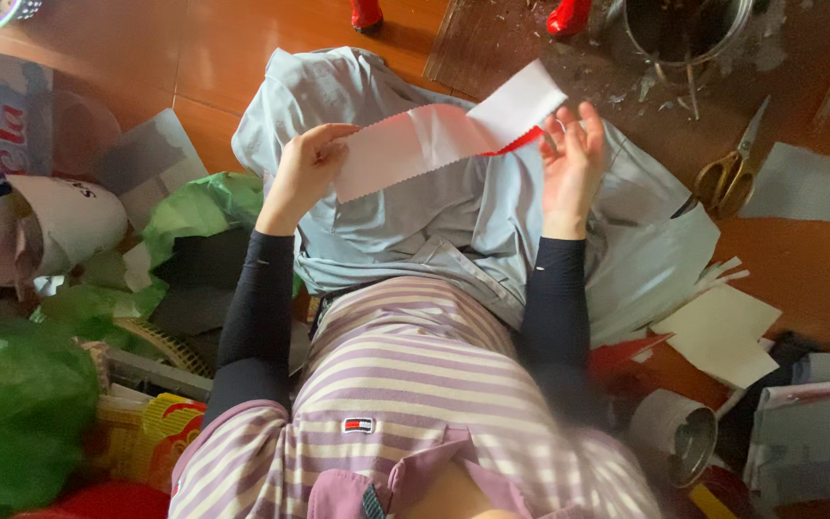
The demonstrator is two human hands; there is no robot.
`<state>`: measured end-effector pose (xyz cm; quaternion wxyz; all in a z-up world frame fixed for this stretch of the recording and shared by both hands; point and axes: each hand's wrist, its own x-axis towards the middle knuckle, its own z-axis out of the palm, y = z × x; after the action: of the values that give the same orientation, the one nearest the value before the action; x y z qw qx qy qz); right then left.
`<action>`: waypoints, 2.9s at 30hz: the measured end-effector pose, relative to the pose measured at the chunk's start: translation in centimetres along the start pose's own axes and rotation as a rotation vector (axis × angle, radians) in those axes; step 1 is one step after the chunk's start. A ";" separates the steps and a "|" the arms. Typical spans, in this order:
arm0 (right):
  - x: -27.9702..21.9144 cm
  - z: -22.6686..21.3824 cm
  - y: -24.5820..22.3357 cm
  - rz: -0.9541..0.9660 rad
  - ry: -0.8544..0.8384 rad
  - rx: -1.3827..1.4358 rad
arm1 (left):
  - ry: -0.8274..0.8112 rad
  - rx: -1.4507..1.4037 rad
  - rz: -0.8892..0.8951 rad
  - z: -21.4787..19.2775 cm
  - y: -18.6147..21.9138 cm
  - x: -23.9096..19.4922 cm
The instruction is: The person cuts red and white paper into strips using scissors and folds them into triangular shapes. They then attach these folded paper pieces to a red plastic stool, wrapping the legs and seat with the paper decorations.
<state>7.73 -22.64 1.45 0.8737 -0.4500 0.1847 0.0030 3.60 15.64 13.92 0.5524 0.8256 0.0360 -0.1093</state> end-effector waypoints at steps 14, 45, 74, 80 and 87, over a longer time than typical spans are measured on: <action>-6.5 7.3 5.1 0.512 -0.587 0.208 | -0.126 -0.071 0.023 3.5 -0.9 -0.3; -1.6 0.1 -3.1 -0.289 0.004 -0.297 | -0.090 0.570 0.061 -1.0 -2.1 -0.1; 5.9 -29.0 -14.7 -0.297 0.376 -1.033 | -0.802 -0.266 -0.276 21.1 -2.0 13.6; 6.3 -37.4 -9.6 -0.282 0.229 -1.644 | -0.699 -0.333 -0.266 20.0 -0.8 12.4; 2.1 -31.5 -17.3 -0.099 0.274 -1.311 | -0.558 -0.371 -0.138 17.1 2.2 11.1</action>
<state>2.61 -58.10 -2.26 0.3873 -0.8918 0.2333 0.0175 12.41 -1.58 7.18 0.6732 0.6447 -0.0417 -0.3598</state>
